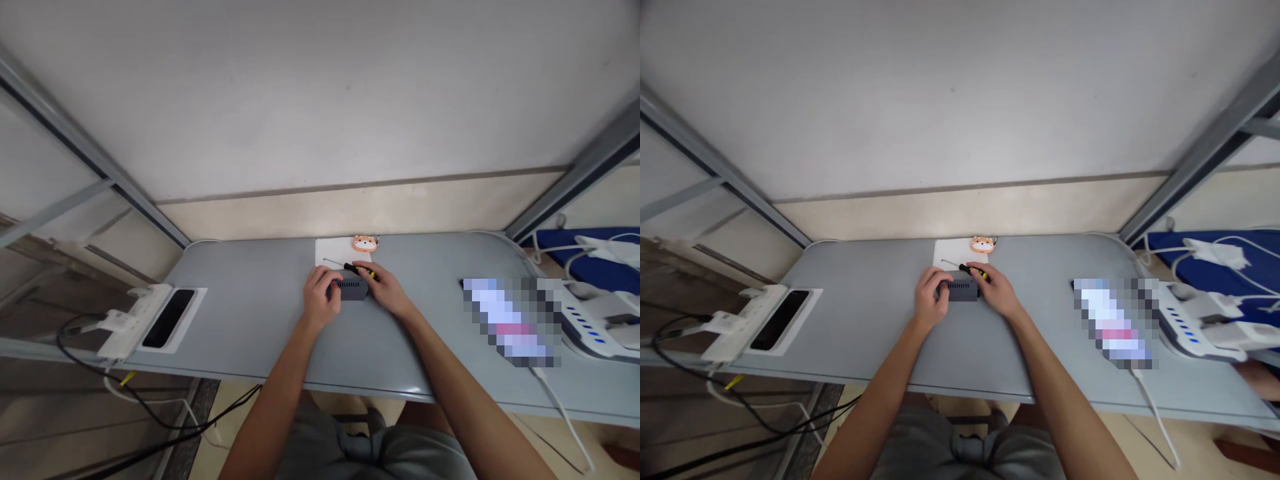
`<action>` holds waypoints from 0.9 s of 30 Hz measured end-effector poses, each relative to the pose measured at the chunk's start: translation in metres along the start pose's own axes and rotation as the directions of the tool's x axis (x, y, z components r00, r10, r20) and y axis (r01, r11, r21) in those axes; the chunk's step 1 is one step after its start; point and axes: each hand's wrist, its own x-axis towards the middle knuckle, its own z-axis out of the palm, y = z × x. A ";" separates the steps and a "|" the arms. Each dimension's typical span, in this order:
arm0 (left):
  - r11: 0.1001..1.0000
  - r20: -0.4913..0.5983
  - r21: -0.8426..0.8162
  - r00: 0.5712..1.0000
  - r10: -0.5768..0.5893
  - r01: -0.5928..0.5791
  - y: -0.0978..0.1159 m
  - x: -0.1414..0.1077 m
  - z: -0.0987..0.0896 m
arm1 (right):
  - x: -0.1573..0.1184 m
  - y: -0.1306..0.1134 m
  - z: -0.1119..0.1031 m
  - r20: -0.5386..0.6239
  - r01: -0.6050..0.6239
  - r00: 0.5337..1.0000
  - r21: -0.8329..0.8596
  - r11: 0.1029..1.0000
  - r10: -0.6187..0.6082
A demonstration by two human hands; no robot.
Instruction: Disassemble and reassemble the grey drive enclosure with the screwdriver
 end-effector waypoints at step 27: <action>0.952 -0.177 0.280 0.981 -0.074 0.122 -0.005 -0.002 0.004 | 0.008 -0.008 -0.025 -0.226 -0.127 0.920 0.599 0.790 0.320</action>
